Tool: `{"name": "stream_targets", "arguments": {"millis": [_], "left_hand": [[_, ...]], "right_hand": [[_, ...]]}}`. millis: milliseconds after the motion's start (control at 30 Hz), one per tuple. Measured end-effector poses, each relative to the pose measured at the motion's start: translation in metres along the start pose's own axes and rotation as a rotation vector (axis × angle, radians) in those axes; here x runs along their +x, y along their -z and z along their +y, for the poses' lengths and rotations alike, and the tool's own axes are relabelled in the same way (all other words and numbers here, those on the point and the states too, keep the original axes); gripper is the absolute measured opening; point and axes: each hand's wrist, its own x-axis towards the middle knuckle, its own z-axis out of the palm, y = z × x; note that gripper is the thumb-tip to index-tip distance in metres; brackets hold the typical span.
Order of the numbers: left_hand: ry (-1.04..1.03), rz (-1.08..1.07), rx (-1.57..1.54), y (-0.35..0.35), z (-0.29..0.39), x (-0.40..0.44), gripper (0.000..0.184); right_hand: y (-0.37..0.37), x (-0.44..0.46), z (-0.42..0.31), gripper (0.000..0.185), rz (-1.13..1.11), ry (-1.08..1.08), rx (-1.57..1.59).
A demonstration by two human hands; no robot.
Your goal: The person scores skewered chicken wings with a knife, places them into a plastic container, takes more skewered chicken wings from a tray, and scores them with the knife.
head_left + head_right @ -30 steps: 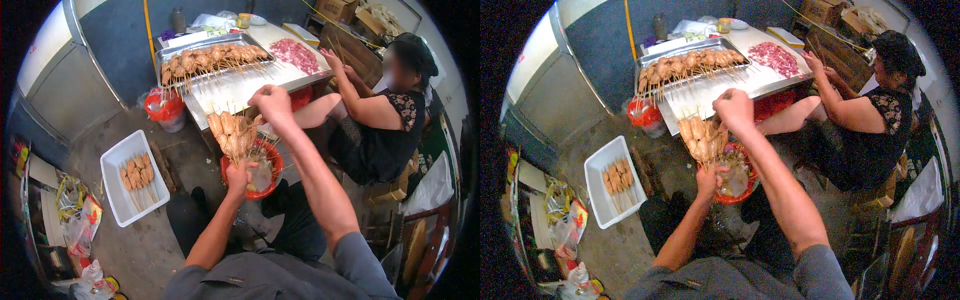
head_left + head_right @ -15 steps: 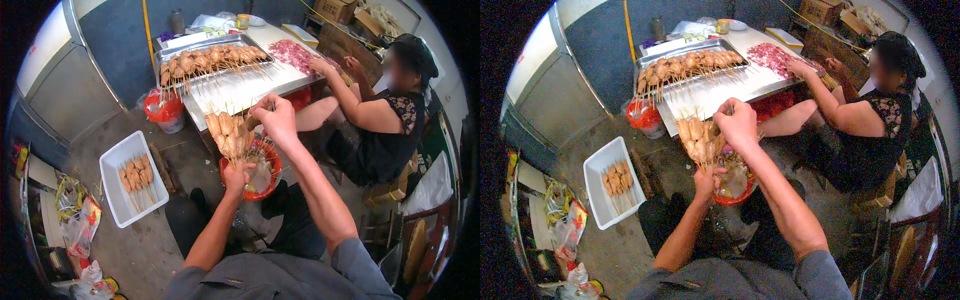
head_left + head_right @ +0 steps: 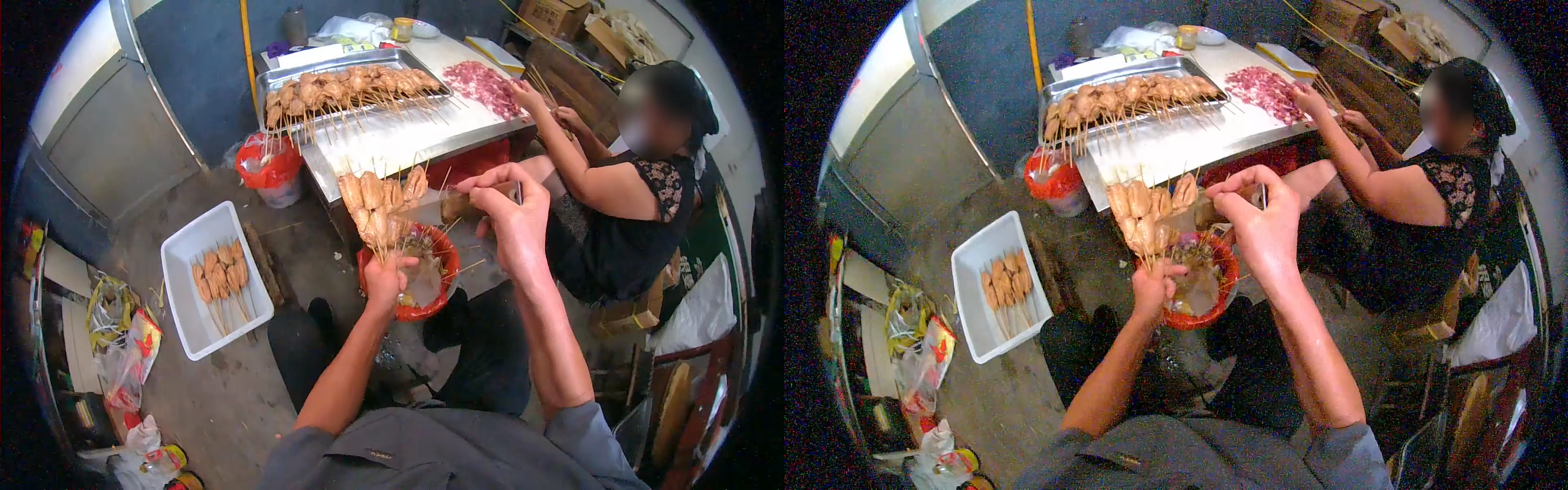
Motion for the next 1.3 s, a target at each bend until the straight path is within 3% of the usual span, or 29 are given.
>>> {"name": "stream_targets", "arguments": {"millis": [1167,1300], "left_hand": [[-0.01,0.004,-0.001,-0.003,-0.003,0.001,0.022],[0.055,0.035,0.01,-0.007,0.001,0.001,0.019]], "right_hand": [[-0.025,-0.014,0.029,0.009,0.09,0.127,-0.09],[-0.035,-0.012,0.024,0.011,0.085,0.225,-0.269]]}}
